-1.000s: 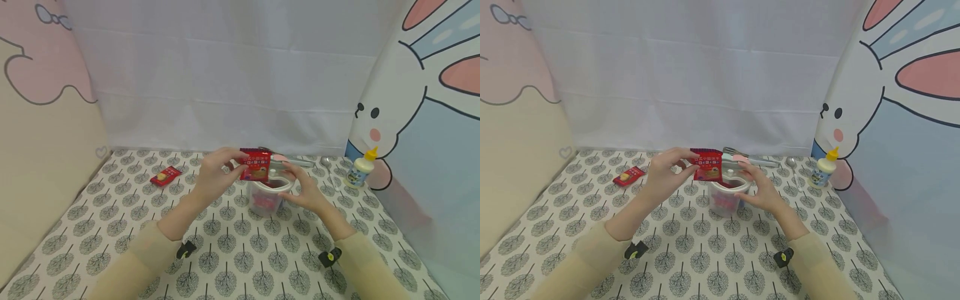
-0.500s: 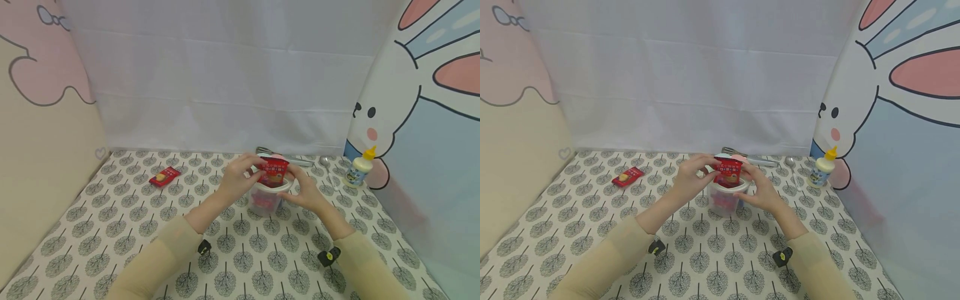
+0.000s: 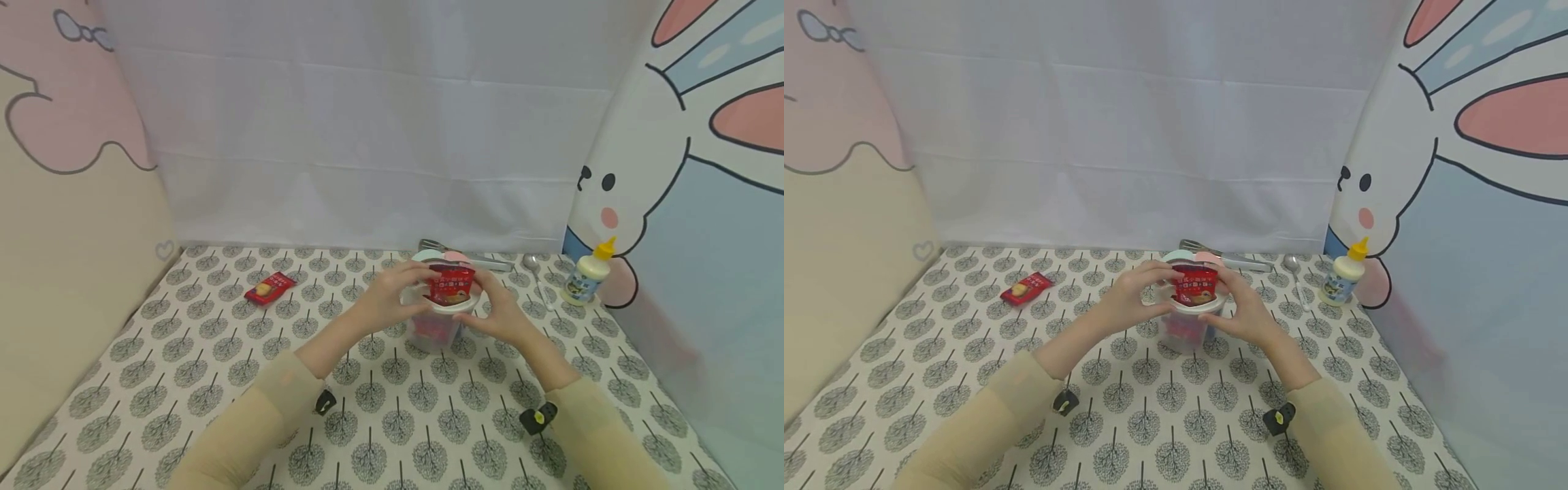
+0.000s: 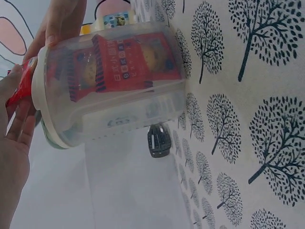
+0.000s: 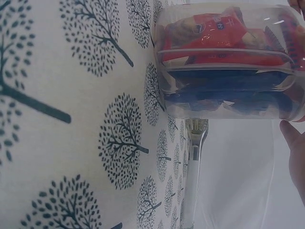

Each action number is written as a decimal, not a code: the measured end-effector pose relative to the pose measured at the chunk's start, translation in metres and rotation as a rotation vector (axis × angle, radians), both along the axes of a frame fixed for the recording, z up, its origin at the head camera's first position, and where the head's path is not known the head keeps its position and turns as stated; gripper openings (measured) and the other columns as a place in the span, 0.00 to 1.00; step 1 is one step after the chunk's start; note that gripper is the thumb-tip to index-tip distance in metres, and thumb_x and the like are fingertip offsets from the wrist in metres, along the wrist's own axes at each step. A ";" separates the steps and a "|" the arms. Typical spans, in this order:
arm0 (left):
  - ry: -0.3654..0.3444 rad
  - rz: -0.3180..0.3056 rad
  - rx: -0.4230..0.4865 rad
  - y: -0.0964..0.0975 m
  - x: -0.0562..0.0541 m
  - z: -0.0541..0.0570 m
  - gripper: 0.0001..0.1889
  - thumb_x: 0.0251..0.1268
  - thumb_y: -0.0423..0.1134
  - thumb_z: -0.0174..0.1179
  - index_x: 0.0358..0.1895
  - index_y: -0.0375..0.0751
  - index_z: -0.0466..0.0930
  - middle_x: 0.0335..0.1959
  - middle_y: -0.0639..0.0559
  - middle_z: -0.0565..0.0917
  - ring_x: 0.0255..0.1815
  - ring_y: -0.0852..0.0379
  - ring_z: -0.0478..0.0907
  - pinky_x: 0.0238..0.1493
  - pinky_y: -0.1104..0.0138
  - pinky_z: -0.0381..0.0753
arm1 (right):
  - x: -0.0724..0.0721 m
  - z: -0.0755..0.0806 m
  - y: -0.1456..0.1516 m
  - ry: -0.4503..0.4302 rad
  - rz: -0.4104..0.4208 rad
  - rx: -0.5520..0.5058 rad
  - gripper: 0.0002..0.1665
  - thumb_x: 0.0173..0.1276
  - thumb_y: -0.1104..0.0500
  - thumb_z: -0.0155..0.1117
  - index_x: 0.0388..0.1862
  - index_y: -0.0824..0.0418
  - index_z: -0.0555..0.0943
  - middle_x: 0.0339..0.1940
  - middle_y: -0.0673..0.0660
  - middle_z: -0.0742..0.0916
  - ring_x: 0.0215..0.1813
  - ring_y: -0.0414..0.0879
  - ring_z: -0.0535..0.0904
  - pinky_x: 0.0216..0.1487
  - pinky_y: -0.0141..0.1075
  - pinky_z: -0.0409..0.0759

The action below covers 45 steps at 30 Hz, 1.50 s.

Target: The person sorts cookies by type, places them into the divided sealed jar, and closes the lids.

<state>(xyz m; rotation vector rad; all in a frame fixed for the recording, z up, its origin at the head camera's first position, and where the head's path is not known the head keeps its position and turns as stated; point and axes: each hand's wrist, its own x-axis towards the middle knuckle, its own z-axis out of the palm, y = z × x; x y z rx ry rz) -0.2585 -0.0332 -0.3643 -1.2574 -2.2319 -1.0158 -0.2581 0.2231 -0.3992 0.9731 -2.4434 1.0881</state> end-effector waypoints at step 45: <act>0.105 0.098 -0.400 -0.011 0.001 -0.014 0.35 0.48 0.50 0.70 0.63 0.52 0.71 0.65 0.54 0.69 0.66 0.55 0.61 0.69 0.57 0.61 | 0.021 0.028 -0.015 0.085 0.060 -0.018 0.51 0.42 0.72 0.76 0.66 0.71 0.61 0.63 0.69 0.72 0.61 0.58 0.71 0.63 0.58 0.67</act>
